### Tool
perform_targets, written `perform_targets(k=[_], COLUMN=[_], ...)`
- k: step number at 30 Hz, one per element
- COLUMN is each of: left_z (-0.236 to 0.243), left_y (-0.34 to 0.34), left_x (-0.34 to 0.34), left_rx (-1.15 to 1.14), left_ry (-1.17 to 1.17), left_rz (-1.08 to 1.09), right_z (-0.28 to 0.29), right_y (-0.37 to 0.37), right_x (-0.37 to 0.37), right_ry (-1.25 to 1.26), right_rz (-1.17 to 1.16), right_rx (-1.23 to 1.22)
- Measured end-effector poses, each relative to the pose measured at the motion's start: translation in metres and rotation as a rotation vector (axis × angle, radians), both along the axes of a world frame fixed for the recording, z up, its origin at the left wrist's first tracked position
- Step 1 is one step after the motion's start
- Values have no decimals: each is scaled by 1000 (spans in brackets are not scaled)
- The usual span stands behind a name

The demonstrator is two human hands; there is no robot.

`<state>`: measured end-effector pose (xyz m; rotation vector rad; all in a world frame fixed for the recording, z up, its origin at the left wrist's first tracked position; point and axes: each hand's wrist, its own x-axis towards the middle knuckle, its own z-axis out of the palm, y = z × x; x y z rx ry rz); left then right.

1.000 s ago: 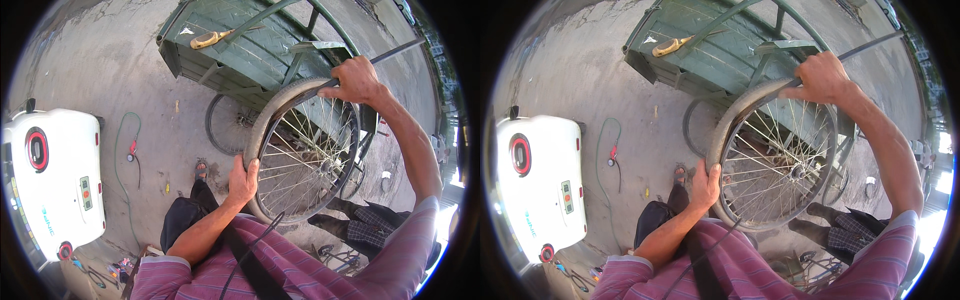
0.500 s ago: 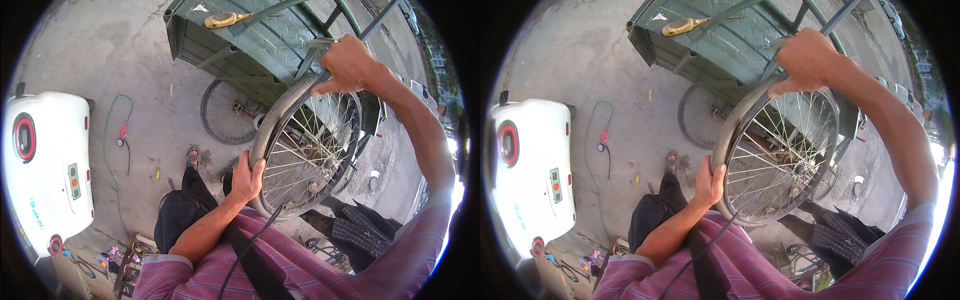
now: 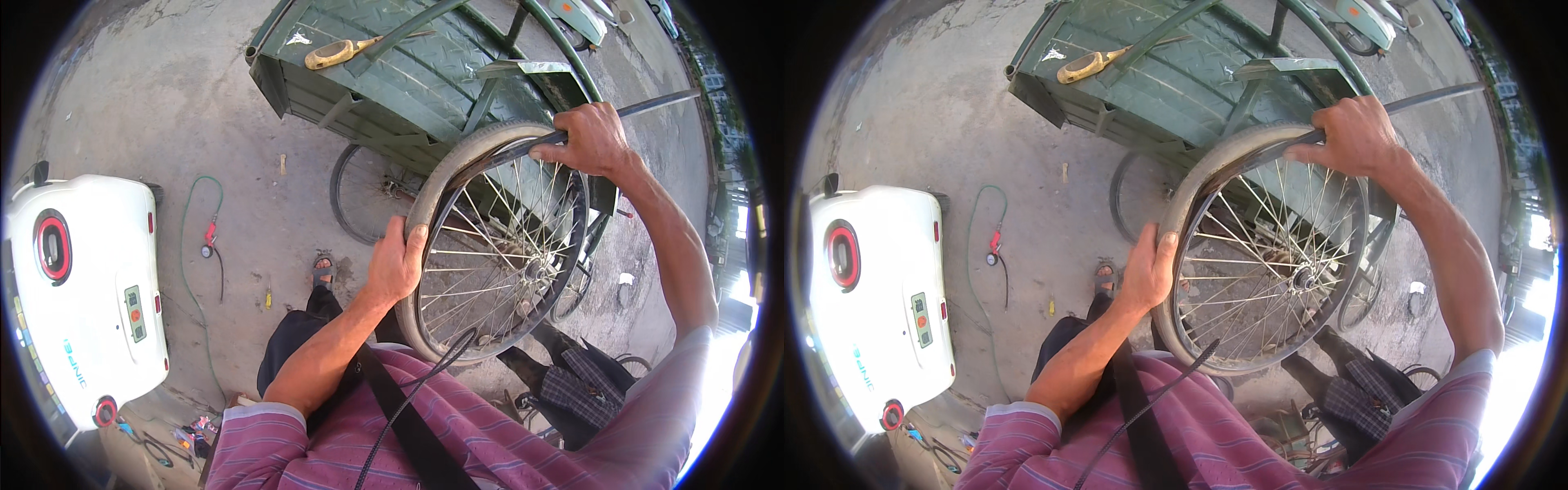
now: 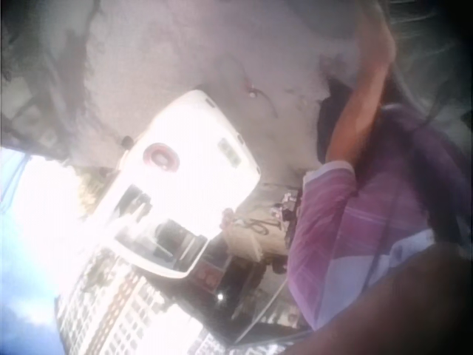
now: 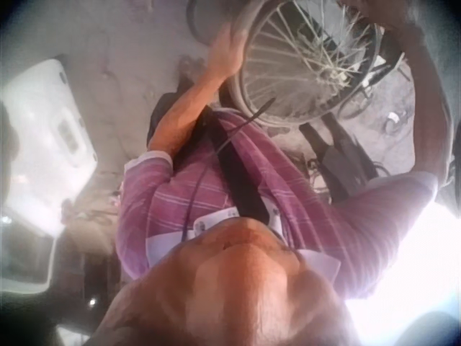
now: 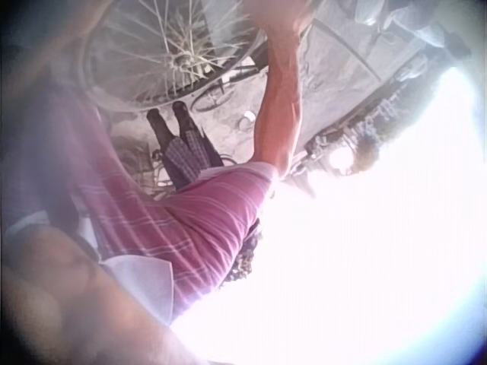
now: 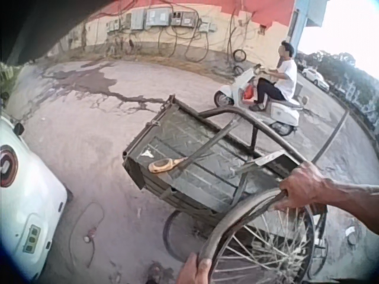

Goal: The person removes a tire from a bicycle wheel attached to a green cargo tricycle, then uses a tire lever to pry the tire bead off the rim. The person works on the same wheel repeatedly, manipulating the tire and lever with both hands.

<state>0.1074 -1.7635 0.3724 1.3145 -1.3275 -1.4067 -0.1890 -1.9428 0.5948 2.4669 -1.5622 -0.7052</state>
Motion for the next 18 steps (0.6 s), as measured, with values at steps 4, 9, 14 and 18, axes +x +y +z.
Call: perform_targets(k=[4,9,14,18], left_z=[2,-4,-5,0], left_y=[2,5,5,11], left_x=[-1,-4,-2,2], left_rx=[45,106,21,78], left_ry=[27,105,5,86], left_rz=[8,-10,10,12], right_z=[9,1,-10,3], right_y=[-39,-79,-80,-52], right_x=[40,61,96,102], right_ry=[75,102,137,175], right_rz=[202,463,428,359], right_rx=[33,7,204,164])
